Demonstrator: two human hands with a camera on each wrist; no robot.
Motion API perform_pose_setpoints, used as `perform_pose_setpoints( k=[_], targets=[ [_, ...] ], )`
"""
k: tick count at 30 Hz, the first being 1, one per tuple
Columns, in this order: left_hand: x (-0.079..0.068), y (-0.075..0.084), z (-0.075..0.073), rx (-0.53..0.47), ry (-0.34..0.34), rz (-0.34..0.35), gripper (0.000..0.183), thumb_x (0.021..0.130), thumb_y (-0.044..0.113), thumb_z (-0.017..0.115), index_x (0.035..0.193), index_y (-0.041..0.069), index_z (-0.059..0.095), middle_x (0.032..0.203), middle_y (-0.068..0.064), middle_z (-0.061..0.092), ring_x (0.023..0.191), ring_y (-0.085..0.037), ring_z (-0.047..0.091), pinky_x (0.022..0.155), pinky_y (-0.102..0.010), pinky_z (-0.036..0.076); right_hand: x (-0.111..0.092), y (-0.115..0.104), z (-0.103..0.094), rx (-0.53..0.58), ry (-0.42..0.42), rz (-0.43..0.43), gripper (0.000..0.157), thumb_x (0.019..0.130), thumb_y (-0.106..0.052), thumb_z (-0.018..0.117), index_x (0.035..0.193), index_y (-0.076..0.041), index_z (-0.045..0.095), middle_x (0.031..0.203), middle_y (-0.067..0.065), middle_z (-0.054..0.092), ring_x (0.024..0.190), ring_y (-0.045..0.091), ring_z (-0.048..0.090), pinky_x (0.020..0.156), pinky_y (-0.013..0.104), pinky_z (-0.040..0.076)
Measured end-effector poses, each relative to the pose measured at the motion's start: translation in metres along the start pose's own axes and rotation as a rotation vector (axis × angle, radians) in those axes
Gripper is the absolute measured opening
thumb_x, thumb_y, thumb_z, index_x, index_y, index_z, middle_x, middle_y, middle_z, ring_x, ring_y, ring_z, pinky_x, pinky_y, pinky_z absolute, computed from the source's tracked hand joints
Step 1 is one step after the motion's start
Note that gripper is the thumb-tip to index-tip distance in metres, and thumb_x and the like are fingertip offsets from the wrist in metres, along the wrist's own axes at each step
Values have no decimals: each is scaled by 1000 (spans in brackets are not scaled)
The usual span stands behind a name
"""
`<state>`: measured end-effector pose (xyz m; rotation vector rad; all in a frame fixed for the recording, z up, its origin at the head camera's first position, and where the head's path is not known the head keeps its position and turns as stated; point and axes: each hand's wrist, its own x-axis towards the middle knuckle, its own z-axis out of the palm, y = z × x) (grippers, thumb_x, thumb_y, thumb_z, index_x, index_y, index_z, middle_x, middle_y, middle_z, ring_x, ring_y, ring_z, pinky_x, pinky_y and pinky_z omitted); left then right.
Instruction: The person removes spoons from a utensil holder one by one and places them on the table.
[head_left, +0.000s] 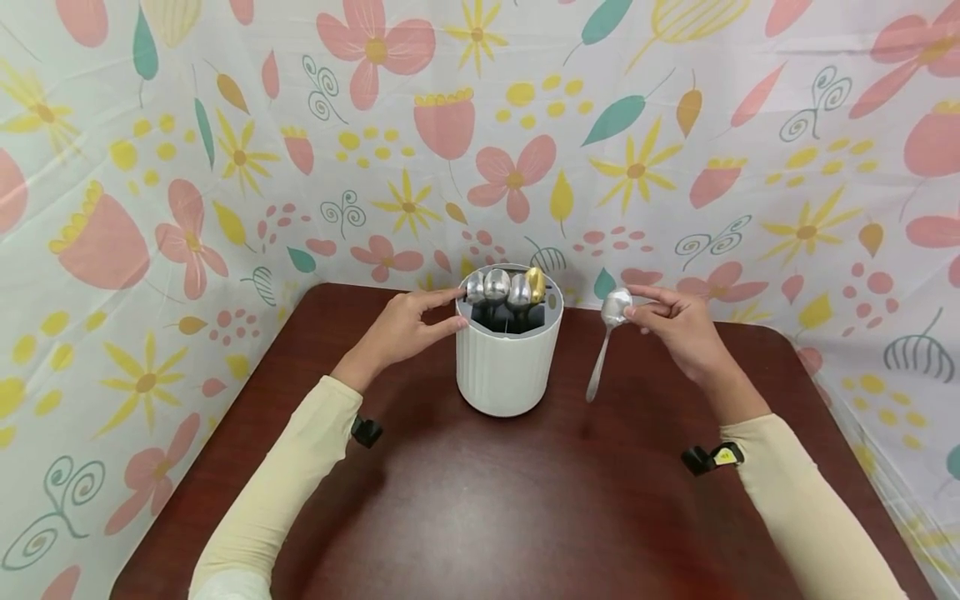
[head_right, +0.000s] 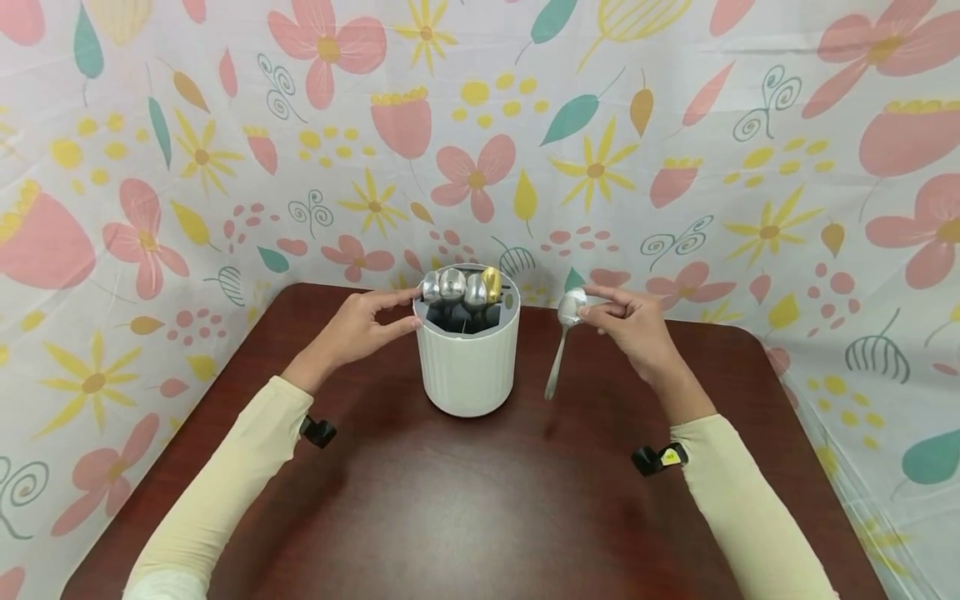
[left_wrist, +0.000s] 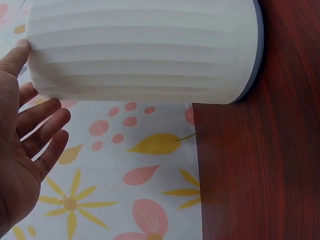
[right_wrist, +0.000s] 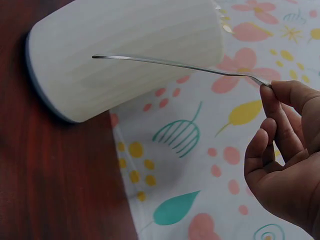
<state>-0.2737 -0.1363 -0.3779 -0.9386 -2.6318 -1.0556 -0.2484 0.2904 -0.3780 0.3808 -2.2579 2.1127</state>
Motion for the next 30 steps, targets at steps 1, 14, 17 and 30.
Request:
perform_pose_setpoints(
  k=[1,14,17,30],
  targets=[
    [0,0,0,3,0,-2,56,95,50,70,144,23,61,141,0,63,131,-18,58,106,-43,49,-1,3,0,10,-4,13,39,97,-6,71,136,-6,67,93,-5,79,77,7,66,70,19,53],
    [0,-1,2,4,6,-11,56,95,51,69,144,24,62,141,0,63,131,-17,59,106,-41,49,-5,40,4,-53,-24,63,42,97,-10,72,136,1,64,95,-8,79,84,3,71,68,19,54],
    [0,0,2,2,7,-9,55,96,50,70,143,23,62,140,0,64,130,-17,59,106,-41,49,-5,46,5,-70,-21,77,41,96,-11,73,135,1,65,94,-9,78,83,2,71,68,19,54],
    [0,-2,3,-13,10,-6,56,96,49,70,144,22,62,141,3,63,130,-16,59,105,-40,50,-11,66,6,-165,-28,162,52,98,-22,73,140,4,58,97,-9,78,91,6,72,71,22,55]
  ],
)
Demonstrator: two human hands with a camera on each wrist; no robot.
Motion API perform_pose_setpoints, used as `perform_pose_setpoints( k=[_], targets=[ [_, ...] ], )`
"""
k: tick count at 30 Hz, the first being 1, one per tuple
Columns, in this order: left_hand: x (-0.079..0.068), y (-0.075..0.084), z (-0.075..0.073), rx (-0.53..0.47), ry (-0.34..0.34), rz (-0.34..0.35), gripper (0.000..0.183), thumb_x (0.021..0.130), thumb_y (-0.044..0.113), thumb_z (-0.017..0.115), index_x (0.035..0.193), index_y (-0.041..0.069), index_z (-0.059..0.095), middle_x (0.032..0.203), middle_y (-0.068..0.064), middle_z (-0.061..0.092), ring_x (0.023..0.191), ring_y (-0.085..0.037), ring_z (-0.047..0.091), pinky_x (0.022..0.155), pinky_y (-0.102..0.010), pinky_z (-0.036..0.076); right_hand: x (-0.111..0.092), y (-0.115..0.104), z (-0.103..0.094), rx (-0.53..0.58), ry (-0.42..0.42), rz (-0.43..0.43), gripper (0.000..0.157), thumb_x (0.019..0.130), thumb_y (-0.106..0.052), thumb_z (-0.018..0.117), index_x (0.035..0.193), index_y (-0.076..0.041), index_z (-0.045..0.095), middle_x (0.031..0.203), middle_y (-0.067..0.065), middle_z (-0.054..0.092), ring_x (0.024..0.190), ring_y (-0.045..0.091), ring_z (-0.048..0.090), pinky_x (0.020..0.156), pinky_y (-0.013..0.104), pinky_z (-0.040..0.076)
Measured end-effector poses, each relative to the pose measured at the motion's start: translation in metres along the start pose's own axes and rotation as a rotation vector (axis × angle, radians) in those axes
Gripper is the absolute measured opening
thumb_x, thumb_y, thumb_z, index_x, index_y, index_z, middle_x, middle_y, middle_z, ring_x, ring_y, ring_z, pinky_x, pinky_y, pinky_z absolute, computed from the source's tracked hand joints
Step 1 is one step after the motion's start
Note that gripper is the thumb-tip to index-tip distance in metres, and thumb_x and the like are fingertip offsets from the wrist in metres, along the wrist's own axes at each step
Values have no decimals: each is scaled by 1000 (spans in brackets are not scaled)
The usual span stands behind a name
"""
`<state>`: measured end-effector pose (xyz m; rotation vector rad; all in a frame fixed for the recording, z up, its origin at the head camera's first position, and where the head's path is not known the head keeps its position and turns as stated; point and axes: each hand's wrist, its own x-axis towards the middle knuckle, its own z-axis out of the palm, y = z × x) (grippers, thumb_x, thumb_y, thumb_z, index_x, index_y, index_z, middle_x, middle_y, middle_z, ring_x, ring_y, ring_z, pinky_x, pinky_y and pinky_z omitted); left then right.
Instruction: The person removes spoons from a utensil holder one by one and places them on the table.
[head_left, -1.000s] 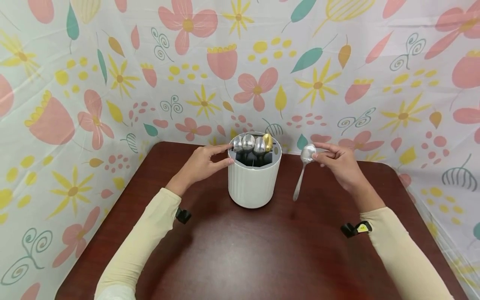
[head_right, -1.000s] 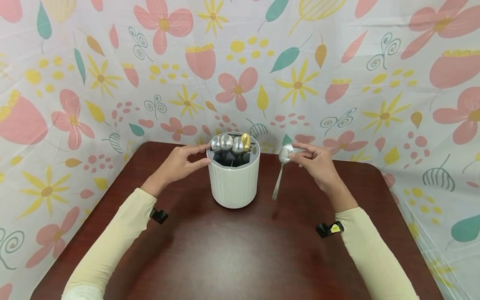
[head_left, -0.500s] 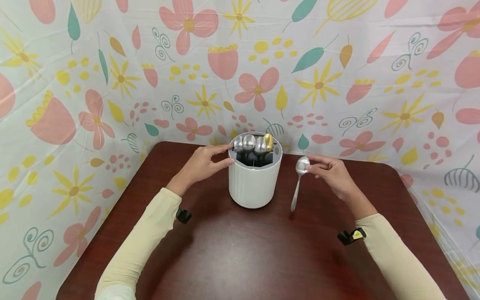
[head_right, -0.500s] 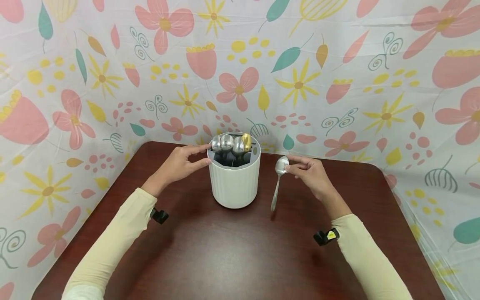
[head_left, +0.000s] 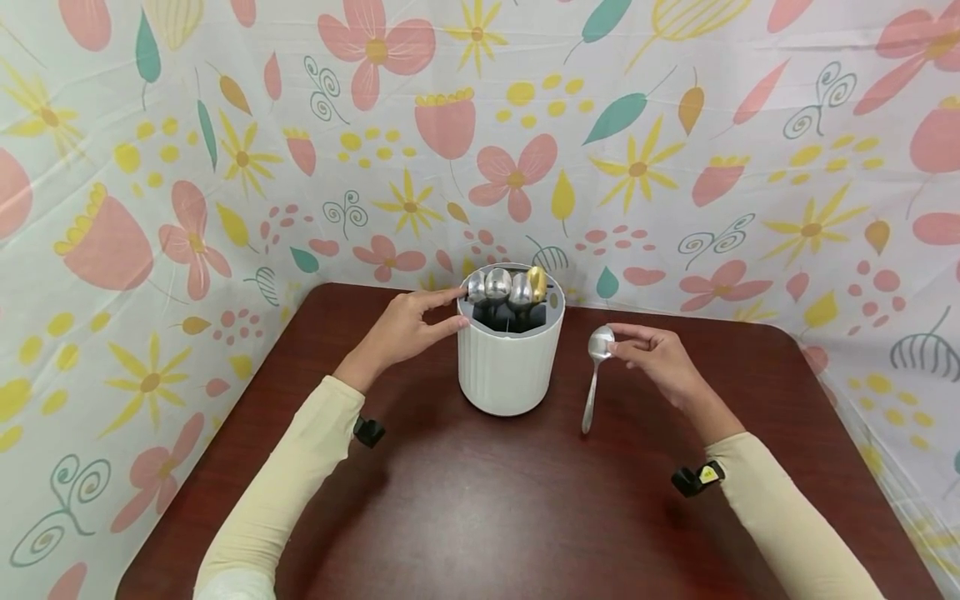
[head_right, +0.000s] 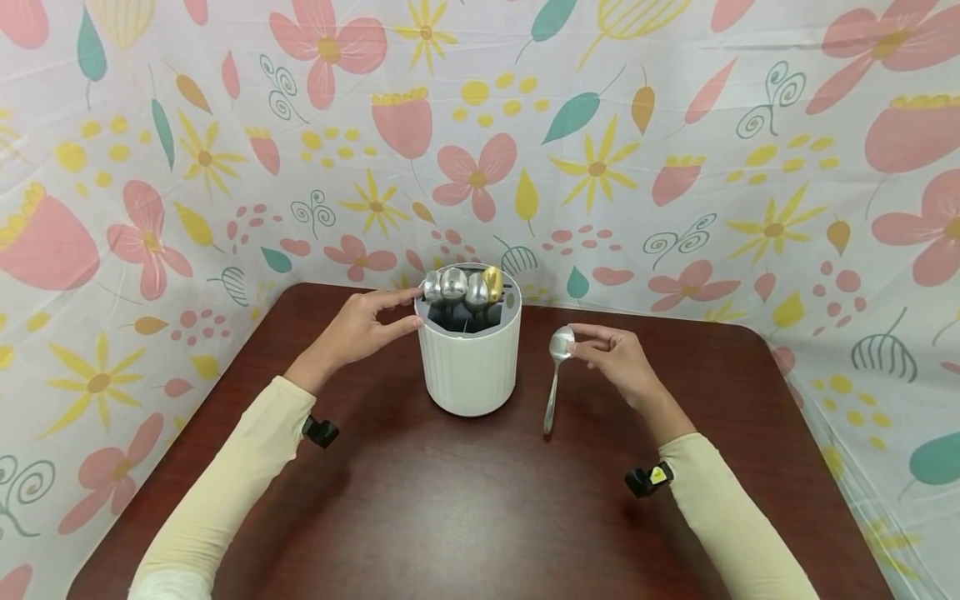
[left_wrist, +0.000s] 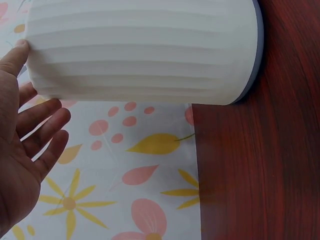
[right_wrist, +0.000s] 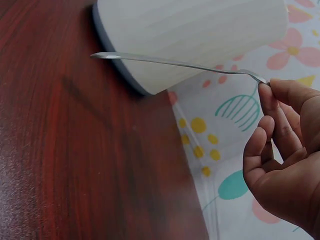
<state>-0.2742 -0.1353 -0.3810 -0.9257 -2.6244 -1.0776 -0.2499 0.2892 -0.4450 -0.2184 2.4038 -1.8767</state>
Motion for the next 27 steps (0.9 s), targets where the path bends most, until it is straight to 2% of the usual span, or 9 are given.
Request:
perform_pose_setpoints(
  k=[13,23,27],
  targets=[
    [-1,2,0,3,-2,-6,55,96,48,70,144,22,62,140,2,64,129,-17,60,105,-41,50,4,14,1,9,-9,14,52,97,-19,73,140,6,58,95,-9,78,85,5,70,71,26,57],
    [0,1,0,11,11,2,55,96,49,70,143,23,63,139,1,65,127,-16,61,104,-41,51,9,23,3,-13,-37,10,52,98,-22,73,141,4,58,100,-12,77,88,3,70,76,27,58],
    [-1,2,0,10,12,-1,55,95,49,71,143,23,63,139,1,65,127,-17,61,104,-41,50,12,27,3,-5,-42,-1,52,98,-20,72,141,5,57,100,-11,77,91,7,71,75,26,58]
  ],
)
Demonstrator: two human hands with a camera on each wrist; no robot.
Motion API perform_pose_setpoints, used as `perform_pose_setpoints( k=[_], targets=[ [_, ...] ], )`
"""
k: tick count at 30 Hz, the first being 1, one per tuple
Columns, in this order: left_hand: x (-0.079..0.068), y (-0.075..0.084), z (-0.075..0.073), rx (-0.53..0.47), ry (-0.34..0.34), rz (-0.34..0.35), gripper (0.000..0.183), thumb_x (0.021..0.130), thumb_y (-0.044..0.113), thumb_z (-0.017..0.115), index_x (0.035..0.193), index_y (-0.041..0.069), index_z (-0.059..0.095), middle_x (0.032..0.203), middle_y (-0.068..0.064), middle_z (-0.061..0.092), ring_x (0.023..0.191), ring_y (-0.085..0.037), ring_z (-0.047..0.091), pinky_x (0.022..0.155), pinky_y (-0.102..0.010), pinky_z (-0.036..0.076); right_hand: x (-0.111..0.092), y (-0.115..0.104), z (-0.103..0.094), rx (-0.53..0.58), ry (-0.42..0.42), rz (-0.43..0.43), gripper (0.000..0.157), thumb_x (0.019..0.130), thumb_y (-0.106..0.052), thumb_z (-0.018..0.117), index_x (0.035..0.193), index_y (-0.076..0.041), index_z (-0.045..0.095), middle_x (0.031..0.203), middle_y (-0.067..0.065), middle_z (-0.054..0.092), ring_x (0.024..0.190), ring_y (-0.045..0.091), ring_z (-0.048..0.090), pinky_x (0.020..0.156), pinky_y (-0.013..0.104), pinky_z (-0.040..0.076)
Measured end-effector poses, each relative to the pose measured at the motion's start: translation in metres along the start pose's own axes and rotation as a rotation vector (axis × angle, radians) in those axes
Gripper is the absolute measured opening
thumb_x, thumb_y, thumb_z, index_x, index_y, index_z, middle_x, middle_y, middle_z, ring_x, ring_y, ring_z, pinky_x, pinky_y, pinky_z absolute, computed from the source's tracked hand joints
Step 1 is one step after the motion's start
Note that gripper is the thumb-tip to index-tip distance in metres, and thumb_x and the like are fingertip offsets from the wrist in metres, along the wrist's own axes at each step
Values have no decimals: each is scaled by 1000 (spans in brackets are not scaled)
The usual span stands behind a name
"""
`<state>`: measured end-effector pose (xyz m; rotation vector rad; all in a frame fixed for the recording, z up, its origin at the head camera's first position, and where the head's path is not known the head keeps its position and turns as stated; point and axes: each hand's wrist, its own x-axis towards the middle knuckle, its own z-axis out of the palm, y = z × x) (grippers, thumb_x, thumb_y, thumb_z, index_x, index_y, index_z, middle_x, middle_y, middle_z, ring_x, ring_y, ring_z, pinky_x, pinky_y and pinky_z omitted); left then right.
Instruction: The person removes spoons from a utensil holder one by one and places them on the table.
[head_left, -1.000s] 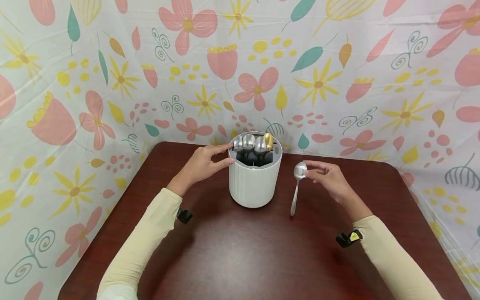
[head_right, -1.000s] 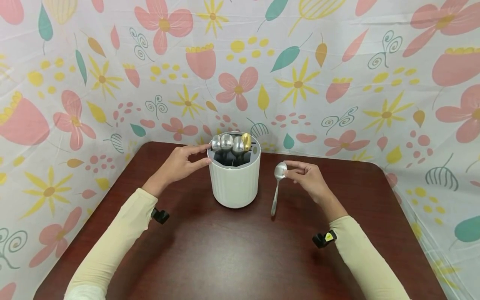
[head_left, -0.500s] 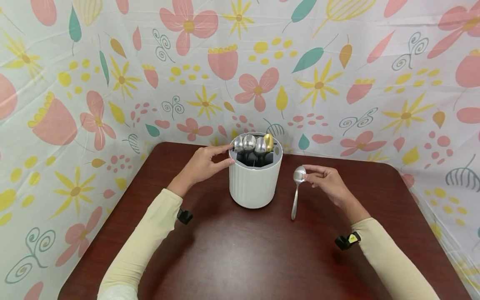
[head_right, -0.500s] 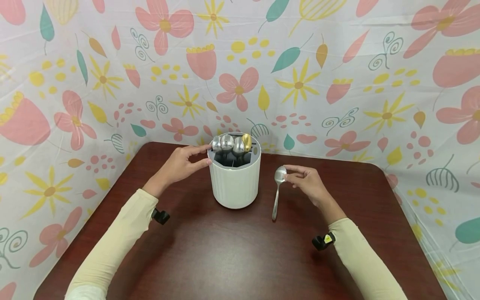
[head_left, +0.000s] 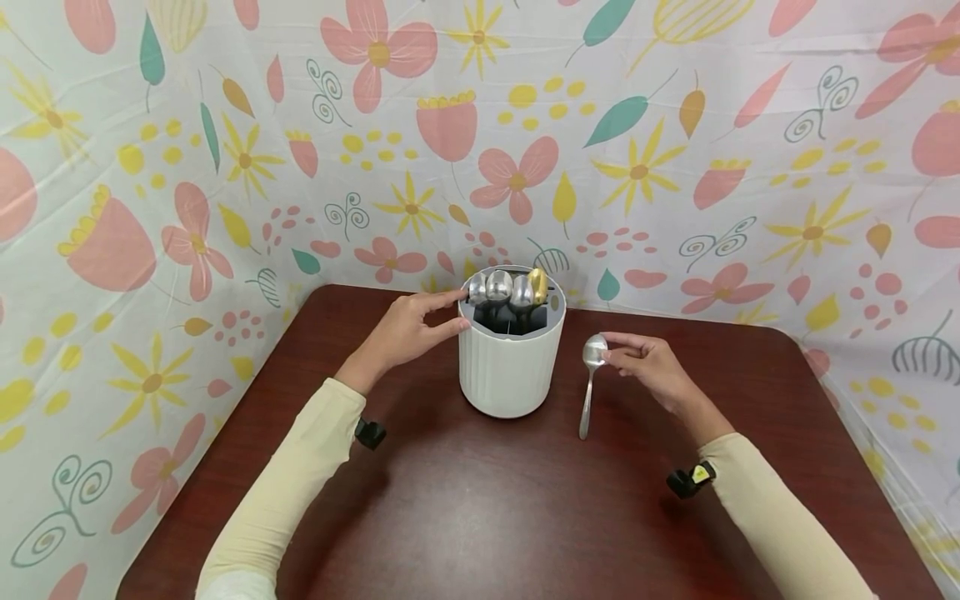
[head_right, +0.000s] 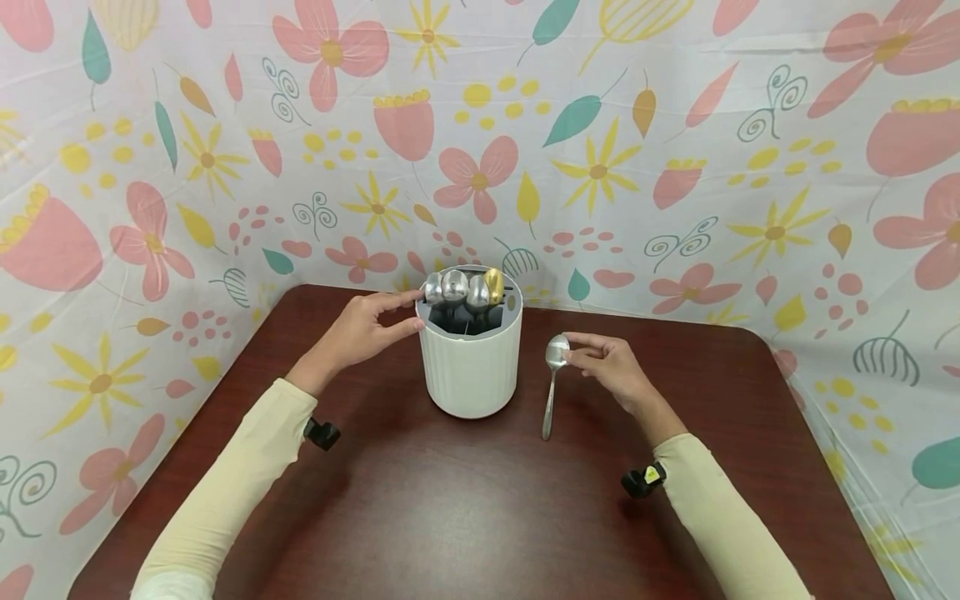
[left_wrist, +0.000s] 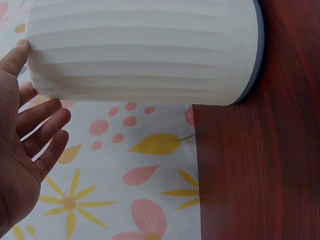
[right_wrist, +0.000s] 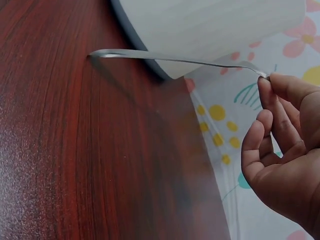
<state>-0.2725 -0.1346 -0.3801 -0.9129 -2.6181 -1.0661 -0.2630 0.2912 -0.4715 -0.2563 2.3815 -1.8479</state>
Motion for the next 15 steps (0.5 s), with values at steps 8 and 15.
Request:
perform_pose_setpoints(
  k=[8,15],
  targets=[
    [-1,0,0,-9,-6,-9,55,95,49,71,143,24,62,140,0,64,128,-18,60,105,-42,50,4,5,0,-6,13,-5,48,97,-18,73,139,4,60,98,-8,76,88,5,68,74,26,56],
    [-1,-1,0,-7,-6,-9,56,95,50,70,144,24,62,141,0,63,129,-18,60,106,-43,50,9,10,2,-94,18,-17,47,96,-23,76,136,0,65,96,-5,77,90,11,67,73,25,55]
  ],
)
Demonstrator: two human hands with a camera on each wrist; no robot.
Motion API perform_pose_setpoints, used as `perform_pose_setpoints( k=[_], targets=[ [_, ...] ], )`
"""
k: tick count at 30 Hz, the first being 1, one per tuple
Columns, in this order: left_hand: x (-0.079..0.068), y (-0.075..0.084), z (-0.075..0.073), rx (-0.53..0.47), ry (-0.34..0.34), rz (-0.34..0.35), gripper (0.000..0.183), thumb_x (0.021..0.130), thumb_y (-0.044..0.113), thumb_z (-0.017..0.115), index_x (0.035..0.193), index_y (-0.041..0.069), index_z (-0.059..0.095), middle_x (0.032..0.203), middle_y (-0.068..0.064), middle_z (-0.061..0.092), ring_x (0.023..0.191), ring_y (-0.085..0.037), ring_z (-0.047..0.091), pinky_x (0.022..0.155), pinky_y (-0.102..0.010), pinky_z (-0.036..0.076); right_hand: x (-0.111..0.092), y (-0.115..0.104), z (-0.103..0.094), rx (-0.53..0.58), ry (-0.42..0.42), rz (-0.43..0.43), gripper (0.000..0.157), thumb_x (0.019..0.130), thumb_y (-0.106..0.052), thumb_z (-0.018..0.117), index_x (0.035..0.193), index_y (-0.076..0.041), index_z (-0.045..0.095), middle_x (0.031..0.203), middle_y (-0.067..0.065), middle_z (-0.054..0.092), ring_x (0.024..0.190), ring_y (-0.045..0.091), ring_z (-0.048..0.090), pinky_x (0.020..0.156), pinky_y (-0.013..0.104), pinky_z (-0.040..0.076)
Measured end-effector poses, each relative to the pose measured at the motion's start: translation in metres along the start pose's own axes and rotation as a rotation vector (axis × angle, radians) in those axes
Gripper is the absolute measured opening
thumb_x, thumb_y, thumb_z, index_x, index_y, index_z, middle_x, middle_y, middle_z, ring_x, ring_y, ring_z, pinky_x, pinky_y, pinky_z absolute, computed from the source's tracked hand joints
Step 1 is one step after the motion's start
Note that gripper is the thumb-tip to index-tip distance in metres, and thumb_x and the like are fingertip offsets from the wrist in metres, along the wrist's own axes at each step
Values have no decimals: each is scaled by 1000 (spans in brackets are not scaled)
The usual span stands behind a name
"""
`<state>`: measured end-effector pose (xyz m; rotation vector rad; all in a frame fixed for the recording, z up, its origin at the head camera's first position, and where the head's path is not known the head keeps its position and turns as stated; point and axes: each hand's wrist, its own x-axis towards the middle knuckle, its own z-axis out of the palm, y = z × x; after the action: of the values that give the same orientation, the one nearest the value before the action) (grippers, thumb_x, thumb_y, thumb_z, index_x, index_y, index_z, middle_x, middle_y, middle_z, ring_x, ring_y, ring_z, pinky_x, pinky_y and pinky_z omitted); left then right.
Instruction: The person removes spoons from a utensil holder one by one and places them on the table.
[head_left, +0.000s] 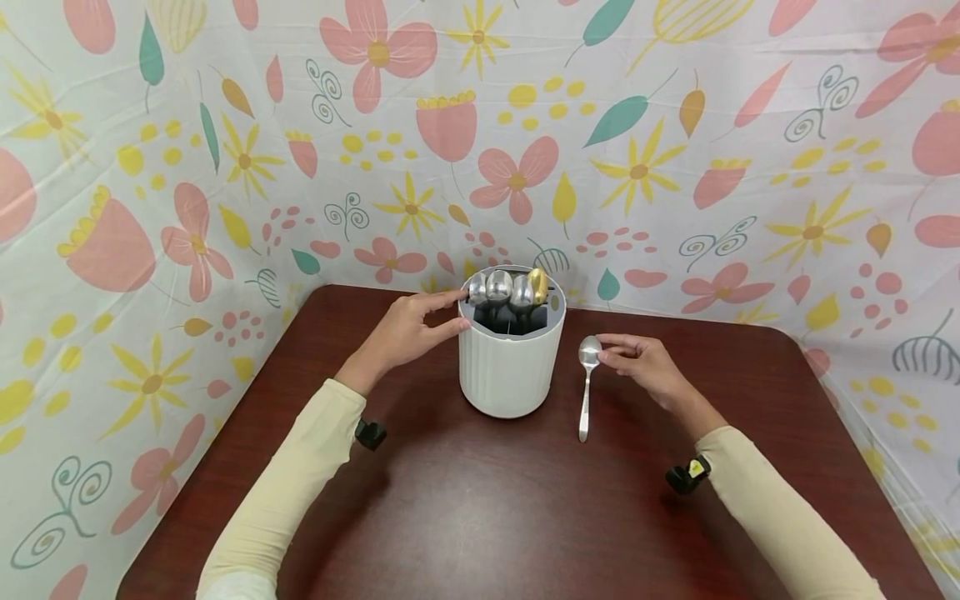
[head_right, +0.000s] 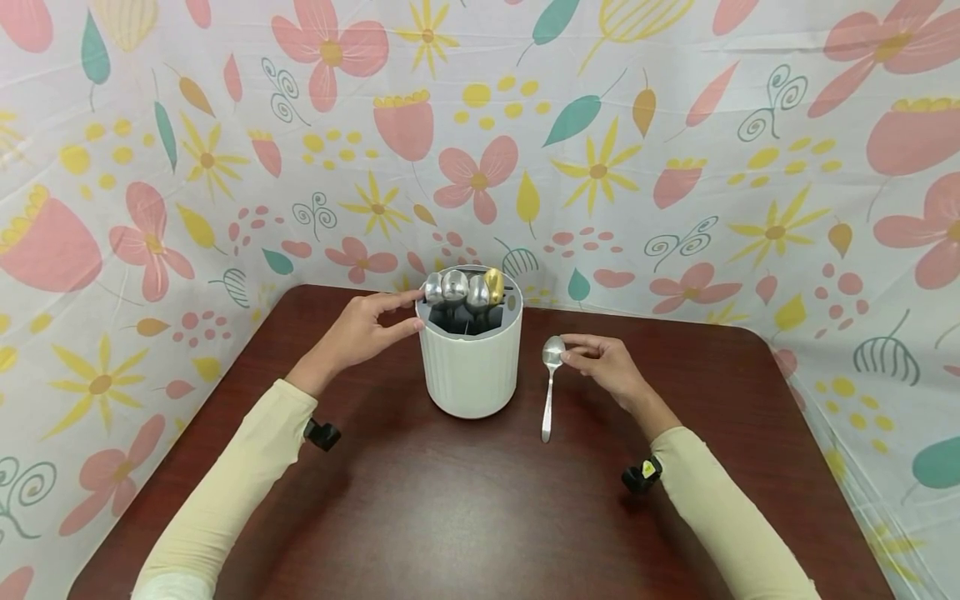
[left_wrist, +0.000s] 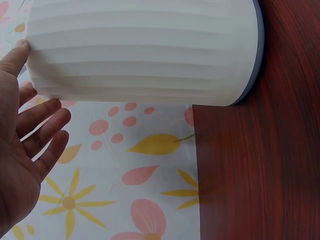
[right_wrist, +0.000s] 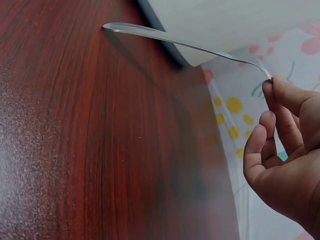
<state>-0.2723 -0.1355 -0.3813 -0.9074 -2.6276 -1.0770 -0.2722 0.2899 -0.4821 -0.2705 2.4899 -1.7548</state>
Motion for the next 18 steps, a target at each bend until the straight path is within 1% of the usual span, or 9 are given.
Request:
perform_pose_setpoints(
  k=[3,6,9,12,18],
  targets=[
    [0,0,0,0,-1,-5,56,95,51,70,144,25,62,141,1,63,129,-18,59,105,-43,50,1,1,2,-2,7,-5,47,96,-22,75,136,1,65,97,-3,77,90,11,68,73,25,56],
    [0,0,0,-3,-2,-7,56,95,51,70,144,25,62,141,1,63,128,-18,60,105,-43,50,3,3,4,11,11,-3,47,97,-20,74,136,3,63,98,-4,77,91,11,69,74,26,56],
    [0,-1,0,-7,-1,-5,56,95,51,70,144,25,62,141,1,63,128,-18,60,105,-43,50,6,7,7,44,17,12,48,97,-19,74,137,4,62,98,-8,77,93,12,70,75,27,56],
    [0,0,0,-13,1,1,56,95,51,70,144,25,62,141,1,63,128,-18,60,105,-42,50,8,10,10,79,22,25,47,97,-18,73,137,4,62,97,-11,77,93,11,71,76,27,56],
    [0,-1,0,-21,0,5,56,95,51,70,144,24,62,141,2,63,128,-18,61,105,-43,50,10,12,13,136,36,52,45,97,-16,73,137,3,62,96,-11,77,91,10,70,74,24,55]
  ],
)
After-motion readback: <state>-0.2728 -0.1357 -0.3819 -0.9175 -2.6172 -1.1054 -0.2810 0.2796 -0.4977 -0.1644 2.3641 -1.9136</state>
